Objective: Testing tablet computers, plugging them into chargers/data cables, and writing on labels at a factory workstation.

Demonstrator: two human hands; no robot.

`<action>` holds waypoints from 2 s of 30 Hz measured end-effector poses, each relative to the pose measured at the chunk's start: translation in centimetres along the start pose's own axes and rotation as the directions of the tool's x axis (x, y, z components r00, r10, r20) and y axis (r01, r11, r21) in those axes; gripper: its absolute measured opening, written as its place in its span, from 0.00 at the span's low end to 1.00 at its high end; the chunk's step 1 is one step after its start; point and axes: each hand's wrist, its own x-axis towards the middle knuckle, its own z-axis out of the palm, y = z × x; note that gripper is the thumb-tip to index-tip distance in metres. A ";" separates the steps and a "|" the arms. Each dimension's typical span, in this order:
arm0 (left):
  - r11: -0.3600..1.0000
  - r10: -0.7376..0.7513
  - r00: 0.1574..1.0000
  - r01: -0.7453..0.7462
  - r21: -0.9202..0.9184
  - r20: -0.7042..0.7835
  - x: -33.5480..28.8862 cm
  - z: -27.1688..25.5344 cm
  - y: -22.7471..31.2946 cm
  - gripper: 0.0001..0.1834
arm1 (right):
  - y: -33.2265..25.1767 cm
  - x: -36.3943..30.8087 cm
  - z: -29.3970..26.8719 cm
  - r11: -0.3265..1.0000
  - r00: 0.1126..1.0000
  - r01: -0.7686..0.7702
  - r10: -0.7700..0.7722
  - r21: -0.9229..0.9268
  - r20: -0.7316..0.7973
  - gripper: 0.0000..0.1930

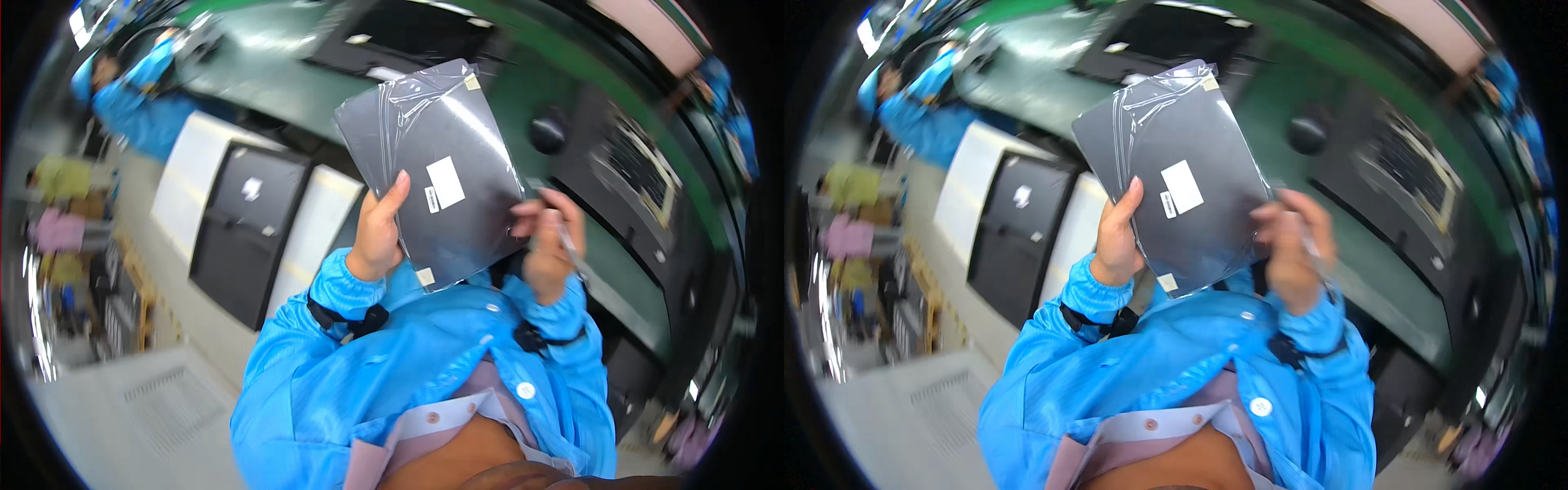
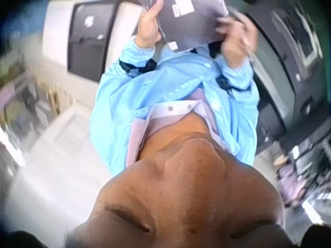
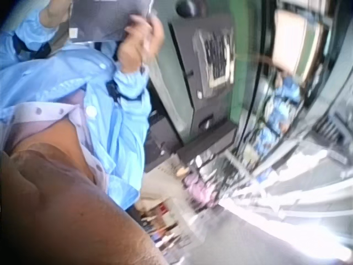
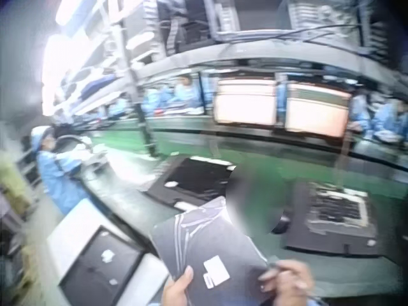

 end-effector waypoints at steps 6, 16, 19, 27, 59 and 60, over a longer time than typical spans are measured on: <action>0.972 0.232 0.873 -0.224 0.070 -0.429 -9.5 -15.0 12.7 0.21 | -2.2 1.0 -6.3 0.270 0.971 -0.010 0.231 -0.963 0.055 0.13; 0.973 0.231 0.498 -0.093 0.213 -0.836 -22.7 -36.9 18.3 0.22 | 1.2 -0.3 -7.9 0.571 0.997 0.006 -0.062 -0.821 -0.036 0.14; 0.972 0.232 0.528 -0.151 0.179 -0.817 -21.3 -38.9 16.8 0.22 | 1.0 -0.5 -7.7 0.621 0.998 0.037 -0.069 -0.783 -0.007 0.12; -0.008 0.998 0.038 0.872 0.490 -0.051 -17.1 -33.9 14.2 0.34 | 0.6 -1.9 -9.0 0.629 0.993 0.107 -0.105 -0.770 0.052 0.08; -0.178 0.681 0.559 -0.501 0.847 0.474 11.2 -9.0 5.5 0.11 | -12.3 -9.3 -53.6 -0.240 0.686 -0.682 -0.539 -0.691 -0.490 0.18; -0.156 0.630 0.573 -0.569 0.807 0.525 10.6 -6.4 3.3 0.10 | -12.6 -9.2 -55.1 -0.209 0.789 -0.583 -0.377 -0.785 -0.486 0.21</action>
